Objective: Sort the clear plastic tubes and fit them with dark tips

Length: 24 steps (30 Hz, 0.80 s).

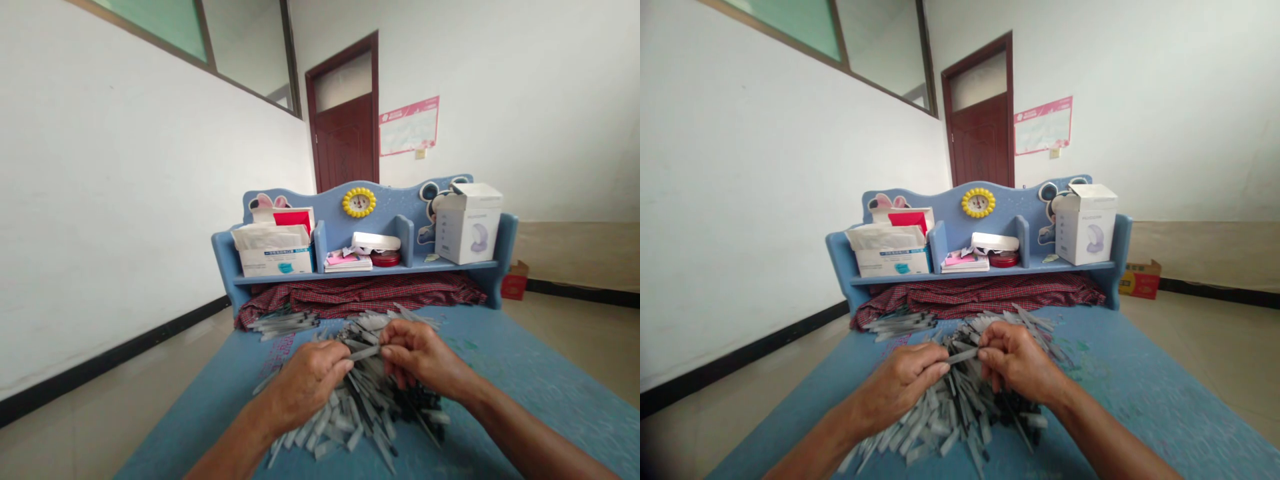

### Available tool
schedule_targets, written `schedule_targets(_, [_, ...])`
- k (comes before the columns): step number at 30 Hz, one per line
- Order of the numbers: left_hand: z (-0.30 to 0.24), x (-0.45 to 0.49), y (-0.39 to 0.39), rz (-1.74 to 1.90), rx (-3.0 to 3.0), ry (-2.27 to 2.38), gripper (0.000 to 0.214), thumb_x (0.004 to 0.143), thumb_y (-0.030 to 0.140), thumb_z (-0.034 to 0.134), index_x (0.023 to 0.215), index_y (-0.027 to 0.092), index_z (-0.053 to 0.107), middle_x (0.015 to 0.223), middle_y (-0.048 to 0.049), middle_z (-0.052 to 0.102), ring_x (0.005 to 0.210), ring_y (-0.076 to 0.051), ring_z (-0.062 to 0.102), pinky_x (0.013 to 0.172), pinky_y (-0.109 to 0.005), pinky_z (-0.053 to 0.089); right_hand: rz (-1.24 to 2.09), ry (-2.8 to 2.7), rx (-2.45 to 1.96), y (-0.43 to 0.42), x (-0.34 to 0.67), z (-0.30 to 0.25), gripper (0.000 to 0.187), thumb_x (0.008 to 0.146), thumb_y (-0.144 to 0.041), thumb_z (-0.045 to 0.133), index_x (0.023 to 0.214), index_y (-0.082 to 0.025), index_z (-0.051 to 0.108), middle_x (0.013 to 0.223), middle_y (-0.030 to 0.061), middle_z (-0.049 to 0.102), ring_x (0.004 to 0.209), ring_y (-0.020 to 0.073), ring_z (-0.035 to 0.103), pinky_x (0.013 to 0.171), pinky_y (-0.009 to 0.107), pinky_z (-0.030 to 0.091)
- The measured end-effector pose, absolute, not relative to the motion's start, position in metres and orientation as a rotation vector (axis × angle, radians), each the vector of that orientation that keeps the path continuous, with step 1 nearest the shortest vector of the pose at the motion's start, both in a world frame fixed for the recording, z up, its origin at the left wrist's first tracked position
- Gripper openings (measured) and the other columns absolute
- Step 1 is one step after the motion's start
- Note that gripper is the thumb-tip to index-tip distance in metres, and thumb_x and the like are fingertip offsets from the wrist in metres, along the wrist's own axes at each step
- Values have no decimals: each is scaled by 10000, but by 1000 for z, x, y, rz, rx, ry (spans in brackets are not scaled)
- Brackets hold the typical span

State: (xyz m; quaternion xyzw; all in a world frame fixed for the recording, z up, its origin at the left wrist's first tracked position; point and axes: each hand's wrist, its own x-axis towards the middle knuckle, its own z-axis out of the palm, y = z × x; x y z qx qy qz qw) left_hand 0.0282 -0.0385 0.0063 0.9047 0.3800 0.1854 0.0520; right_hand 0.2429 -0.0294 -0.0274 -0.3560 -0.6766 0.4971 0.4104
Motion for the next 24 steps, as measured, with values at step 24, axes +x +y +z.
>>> schedule_targets(24, [0,27,-35,589,2753,1153,270,912,269,364,811,158,588,706,-20,584,680,-132,548,625,-210,363,1247,-1663,-939,-29,239,-26,326,772,-483,552,844,-173,479,559,-36,613,320,65,474,321,164,276])
